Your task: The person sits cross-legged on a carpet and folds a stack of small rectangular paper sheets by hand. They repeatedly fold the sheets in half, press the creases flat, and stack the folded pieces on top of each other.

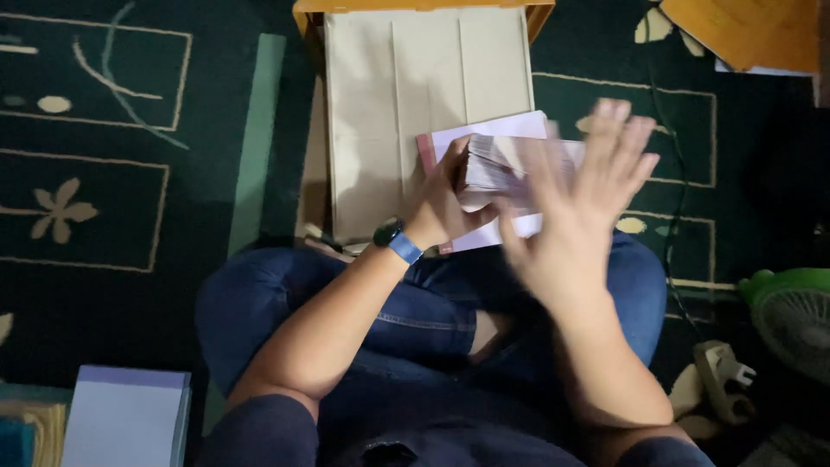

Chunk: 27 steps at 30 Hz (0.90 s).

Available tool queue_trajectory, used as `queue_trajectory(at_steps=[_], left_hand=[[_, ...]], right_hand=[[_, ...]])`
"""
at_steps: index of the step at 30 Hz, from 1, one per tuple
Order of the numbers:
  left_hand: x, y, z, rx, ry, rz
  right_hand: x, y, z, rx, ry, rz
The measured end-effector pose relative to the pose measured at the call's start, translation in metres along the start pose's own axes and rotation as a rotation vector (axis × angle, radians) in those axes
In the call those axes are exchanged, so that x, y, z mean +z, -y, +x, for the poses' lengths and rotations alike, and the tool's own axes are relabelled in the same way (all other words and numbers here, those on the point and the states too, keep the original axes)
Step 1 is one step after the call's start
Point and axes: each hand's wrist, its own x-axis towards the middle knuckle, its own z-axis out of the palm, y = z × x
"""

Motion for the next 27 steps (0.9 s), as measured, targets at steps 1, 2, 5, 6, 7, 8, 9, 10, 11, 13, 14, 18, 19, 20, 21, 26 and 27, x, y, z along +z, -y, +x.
queue_trajectory(at_steps=[1, 2, 5, 6, 7, 8, 9, 10, 11, 13, 14, 18, 19, 20, 21, 26, 27], left_hand=[[0.001, -0.008, -0.001, 0.004, 0.004, -0.005], [-0.002, -0.017, -0.001, -0.05, 0.015, -0.027], [-0.004, -0.022, -0.001, -0.116, 0.027, 0.156], [-0.003, -0.021, -0.002, -0.135, 0.028, 0.354], [-0.004, -0.02, -0.003, -0.137, 0.027, 0.358], [-0.004, -0.019, -0.002, -0.026, -0.016, 0.189], [-0.004, -0.018, 0.0, 0.085, -0.059, 0.02], [-0.006, -0.022, 0.0, 0.085, -0.063, 0.021], [-0.008, -0.025, 0.0, 0.069, -0.023, -0.027], [-0.008, -0.03, 0.002, 0.054, 0.014, -0.082], [-0.008, -0.031, 0.003, -0.023, -0.005, -0.044], [-0.008, -0.018, 0.002, -0.118, -0.031, 0.11], [-0.008, -0.02, 0.002, -0.117, -0.028, 0.111], [-0.01, -0.022, 0.003, -0.111, -0.02, 0.067], [-0.011, -0.025, 0.004, -0.105, -0.012, 0.023], [-0.007, -0.018, 0.004, -0.098, -0.035, 0.059], [-0.006, -0.017, 0.004, -0.102, -0.05, 0.067]], right_hand=[[-0.003, 0.006, -0.001, 0.004, -0.002, -0.005], [-0.005, 0.013, 0.0, 0.009, 0.005, -0.011], [-0.003, 0.021, 0.0, 0.01, 0.013, -0.032], [-0.002, 0.021, -0.001, 0.008, 0.022, -0.052], [0.004, 0.008, -0.005, 0.007, 0.023, -0.047], [0.009, -0.005, -0.009, 0.024, 0.002, 0.086], [0.015, -0.018, -0.012, 0.042, -0.019, 0.219], [0.031, -0.025, -0.016, 0.038, -0.018, 0.22], [0.048, -0.032, -0.02, 0.037, -0.237, 0.505], [0.104, -0.061, -0.034, 0.033, -0.453, 0.783], [0.145, -0.082, -0.044, 0.215, -0.312, 1.148], [0.168, -0.085, -0.042, 0.413, -0.123, 1.541], [0.172, -0.091, -0.047, 0.414, -0.125, 1.542], [0.177, -0.097, -0.05, 0.398, -0.086, 1.478], [0.181, -0.102, -0.054, 0.383, -0.048, 1.414], [0.163, -0.109, -0.043, 0.289, 0.054, 1.168], [0.152, -0.103, -0.037, 0.266, 0.052, 1.091]])
